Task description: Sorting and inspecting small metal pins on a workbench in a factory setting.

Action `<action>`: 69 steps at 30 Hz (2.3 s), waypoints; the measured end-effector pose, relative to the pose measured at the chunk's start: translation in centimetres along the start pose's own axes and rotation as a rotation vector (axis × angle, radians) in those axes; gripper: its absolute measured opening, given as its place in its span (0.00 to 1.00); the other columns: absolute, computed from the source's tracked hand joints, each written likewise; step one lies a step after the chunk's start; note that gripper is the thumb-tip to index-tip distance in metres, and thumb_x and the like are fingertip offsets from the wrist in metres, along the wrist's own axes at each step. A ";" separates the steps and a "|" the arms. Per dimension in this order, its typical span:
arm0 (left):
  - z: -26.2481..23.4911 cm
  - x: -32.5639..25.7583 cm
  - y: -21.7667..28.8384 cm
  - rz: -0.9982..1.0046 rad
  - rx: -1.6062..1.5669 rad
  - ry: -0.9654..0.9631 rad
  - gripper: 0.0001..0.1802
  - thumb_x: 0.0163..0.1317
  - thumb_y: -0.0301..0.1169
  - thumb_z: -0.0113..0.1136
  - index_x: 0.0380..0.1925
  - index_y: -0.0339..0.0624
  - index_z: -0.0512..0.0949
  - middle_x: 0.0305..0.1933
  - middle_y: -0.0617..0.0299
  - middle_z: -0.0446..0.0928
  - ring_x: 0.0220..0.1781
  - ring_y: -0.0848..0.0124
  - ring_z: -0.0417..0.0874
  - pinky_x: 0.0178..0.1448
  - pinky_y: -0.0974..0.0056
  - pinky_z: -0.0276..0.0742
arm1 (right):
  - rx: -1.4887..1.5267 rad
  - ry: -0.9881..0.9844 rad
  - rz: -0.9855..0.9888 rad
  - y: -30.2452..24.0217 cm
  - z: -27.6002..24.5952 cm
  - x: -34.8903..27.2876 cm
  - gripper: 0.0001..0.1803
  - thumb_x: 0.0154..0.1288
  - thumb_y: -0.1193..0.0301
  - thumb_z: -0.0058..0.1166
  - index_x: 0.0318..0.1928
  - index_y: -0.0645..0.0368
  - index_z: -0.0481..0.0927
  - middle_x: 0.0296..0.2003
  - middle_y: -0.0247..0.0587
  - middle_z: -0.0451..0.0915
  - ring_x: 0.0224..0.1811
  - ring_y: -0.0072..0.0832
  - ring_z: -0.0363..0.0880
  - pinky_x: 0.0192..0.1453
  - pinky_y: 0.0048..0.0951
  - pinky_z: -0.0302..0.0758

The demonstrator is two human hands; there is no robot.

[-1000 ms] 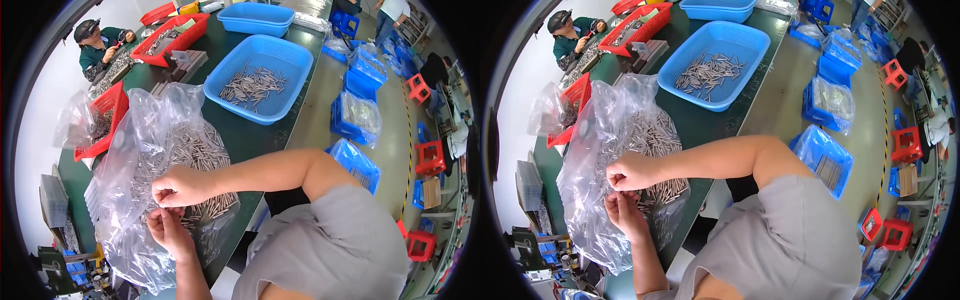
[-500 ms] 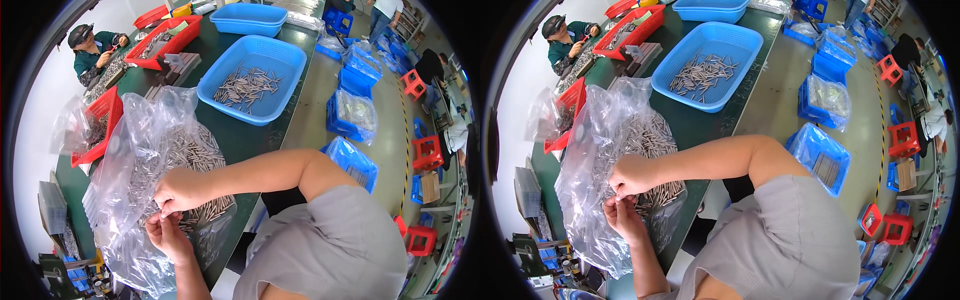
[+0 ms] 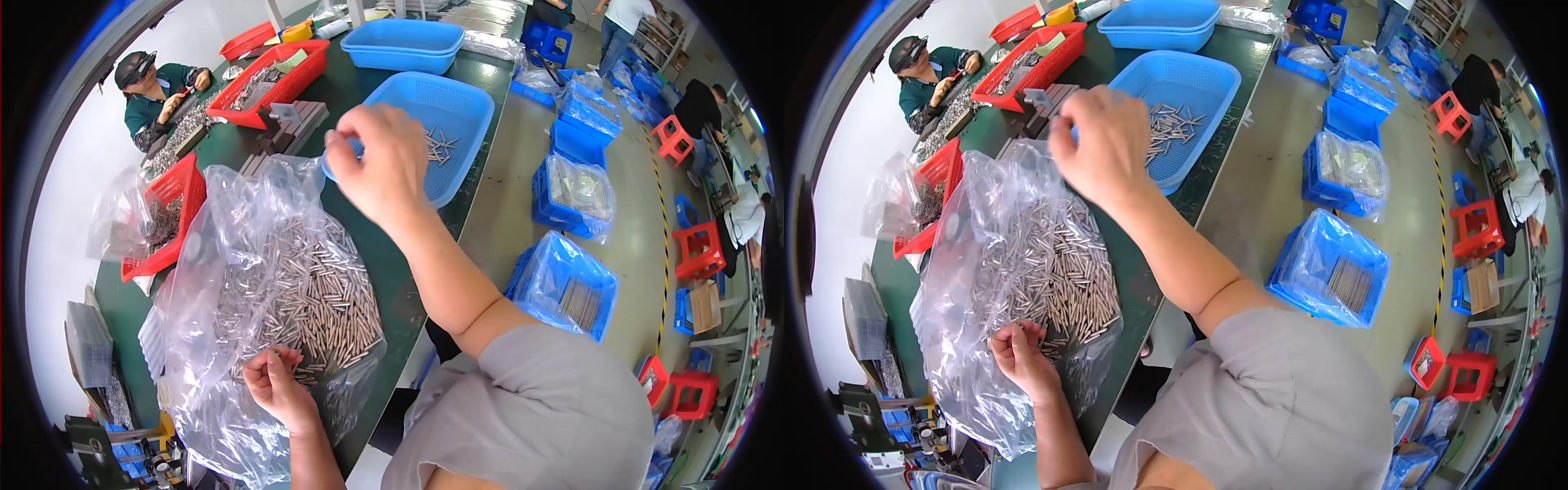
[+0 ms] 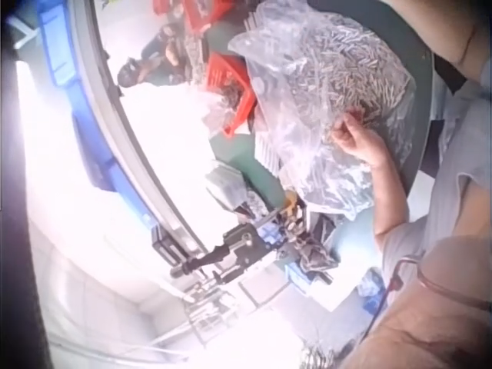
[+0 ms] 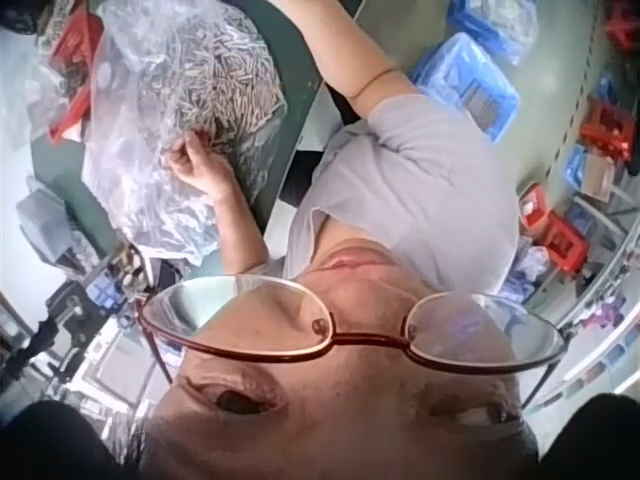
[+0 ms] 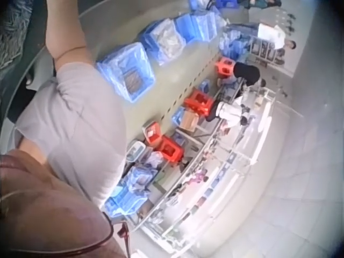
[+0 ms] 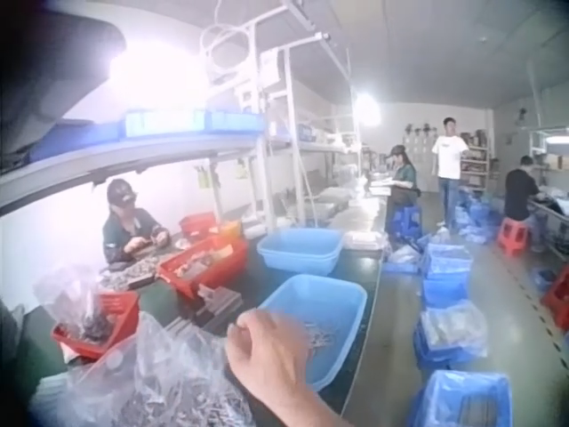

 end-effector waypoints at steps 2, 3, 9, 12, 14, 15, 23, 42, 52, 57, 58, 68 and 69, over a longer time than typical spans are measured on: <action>-0.4 0.0 -0.1 0.014 -0.009 0.014 0.03 0.67 0.25 0.49 0.35 0.38 0.68 0.32 0.56 0.75 0.30 0.73 0.75 0.36 0.69 0.75 | -0.040 0.051 -0.047 -0.3 -0.3 0.1 0.09 0.44 0.73 0.60 0.27 0.51 0.74 0.25 0.35 0.74 0.30 0.38 0.74 0.36 0.41 0.65; -0.5 0.1 -0.1 0.017 0.003 0.019 0.02 0.68 0.25 0.48 0.35 0.38 0.68 0.32 0.56 0.75 0.31 0.73 0.75 0.36 0.69 0.75 | 0.191 -0.045 -0.094 -1.2 0.6 -0.3 0.08 0.44 0.74 0.60 0.27 0.51 0.75 0.24 0.35 0.73 0.30 0.38 0.73 0.35 0.40 0.65; -1.9 0.0 0.5 0.114 0.130 0.157 0.01 0.67 0.24 0.46 0.36 0.40 0.68 0.29 0.62 0.72 0.29 0.78 0.68 0.33 0.73 0.65 | 0.535 -1.430 -0.578 -12.6 5.6 -15.6 0.10 0.52 0.60 0.58 0.26 0.53 0.80 0.25 0.36 0.77 0.31 0.38 0.78 0.31 0.40 0.73; -1.6 -0.2 1.1 0.102 0.141 0.134 0.01 0.68 0.26 0.48 0.37 0.41 0.68 0.32 0.64 0.72 0.29 0.79 0.68 0.34 0.75 0.66 | 0.672 -1.009 -0.778 -14.1 4.4 -17.8 0.14 0.49 0.57 0.61 0.26 0.54 0.80 0.29 0.34 0.77 0.37 0.36 0.76 0.29 0.40 0.73; -1.6 -0.2 1.1 0.132 0.161 0.128 0.01 0.68 0.26 0.48 0.36 0.40 0.68 0.32 0.64 0.72 0.29 0.79 0.68 0.34 0.75 0.65 | 0.749 -0.902 -0.737 -14.4 5.0 -18.2 0.13 0.50 0.58 0.59 0.26 0.55 0.79 0.28 0.35 0.76 0.34 0.36 0.76 0.28 0.39 0.72; -1.7 -0.2 1.3 0.164 0.183 0.125 0.02 0.68 0.26 0.48 0.36 0.40 0.68 0.31 0.64 0.71 0.29 0.79 0.68 0.33 0.75 0.65 | 0.698 -0.946 -0.727 -14.7 6.0 -19.0 0.11 0.50 0.60 0.57 0.25 0.55 0.79 0.26 0.36 0.76 0.32 0.36 0.76 0.28 0.39 0.72; -1.5 -0.2 0.8 0.134 0.186 0.100 0.01 0.68 0.24 0.46 0.35 0.39 0.67 0.30 0.63 0.71 0.28 0.79 0.66 0.33 0.74 0.64 | 0.591 -1.024 -0.760 -13.3 6.8 -18.9 0.08 0.47 0.66 0.55 0.19 0.57 0.76 0.19 0.37 0.77 0.24 0.37 0.78 0.24 0.39 0.74; -1.1 -0.2 0.5 0.074 0.154 0.109 0.04 0.69 0.26 0.47 0.35 0.38 0.67 0.29 0.60 0.73 0.28 0.77 0.70 0.35 0.73 0.67 | 1.074 -1.108 -0.171 -12.3 6.9 -15.3 0.05 0.59 0.73 0.55 0.32 0.62 0.76 0.26 0.43 0.79 0.29 0.41 0.79 0.34 0.39 0.73; -1.3 -0.3 0.1 0.071 0.205 0.067 0.05 0.69 0.26 0.48 0.34 0.37 0.68 0.27 0.61 0.72 0.27 0.77 0.71 0.34 0.74 0.67 | 1.082 -1.056 -0.225 -12.7 6.2 -14.7 0.05 0.56 0.74 0.56 0.27 0.61 0.75 0.24 0.41 0.76 0.27 0.39 0.78 0.31 0.38 0.72; -1.1 -0.4 0.1 0.051 0.159 0.049 0.04 0.69 0.27 0.48 0.36 0.37 0.69 0.28 0.62 0.72 0.28 0.76 0.71 0.35 0.72 0.67 | 1.028 -1.103 -0.248 -12.7 6.3 -14.8 0.06 0.56 0.74 0.55 0.26 0.61 0.74 0.24 0.41 0.76 0.27 0.40 0.78 0.30 0.38 0.72; -1.2 -0.3 0.0 0.053 0.155 0.051 0.04 0.69 0.27 0.48 0.36 0.37 0.69 0.28 0.62 0.72 0.28 0.76 0.71 0.35 0.72 0.67 | 1.042 -1.100 -0.249 -12.6 6.4 -14.8 0.06 0.56 0.74 0.55 0.27 0.61 0.74 0.24 0.41 0.76 0.27 0.40 0.78 0.30 0.38 0.72; -0.5 -0.5 0.1 0.045 0.097 0.034 0.06 0.69 0.28 0.49 0.35 0.37 0.67 0.30 0.60 0.73 0.28 0.75 0.73 0.34 0.71 0.71 | 1.124 -1.073 -0.250 -12.9 5.9 -14.4 0.07 0.56 0.73 0.56 0.28 0.60 0.72 0.22 0.40 0.77 0.25 0.39 0.78 0.29 0.37 0.71; -0.5 -0.5 0.1 0.036 0.087 0.038 0.06 0.68 0.28 0.50 0.35 0.37 0.67 0.30 0.60 0.74 0.28 0.75 0.73 0.34 0.71 0.71 | 1.124 -1.075 -0.251 -13.0 5.7 -14.1 0.07 0.56 0.73 0.56 0.28 0.60 0.72 0.22 0.40 0.77 0.25 0.39 0.78 0.29 0.37 0.71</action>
Point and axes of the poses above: each hand's wrist, its own x-axis towards the middle knuckle, its own z-axis out of the palm, y = z × x, the point moved 7 cm from there along x, towards the middle knuckle
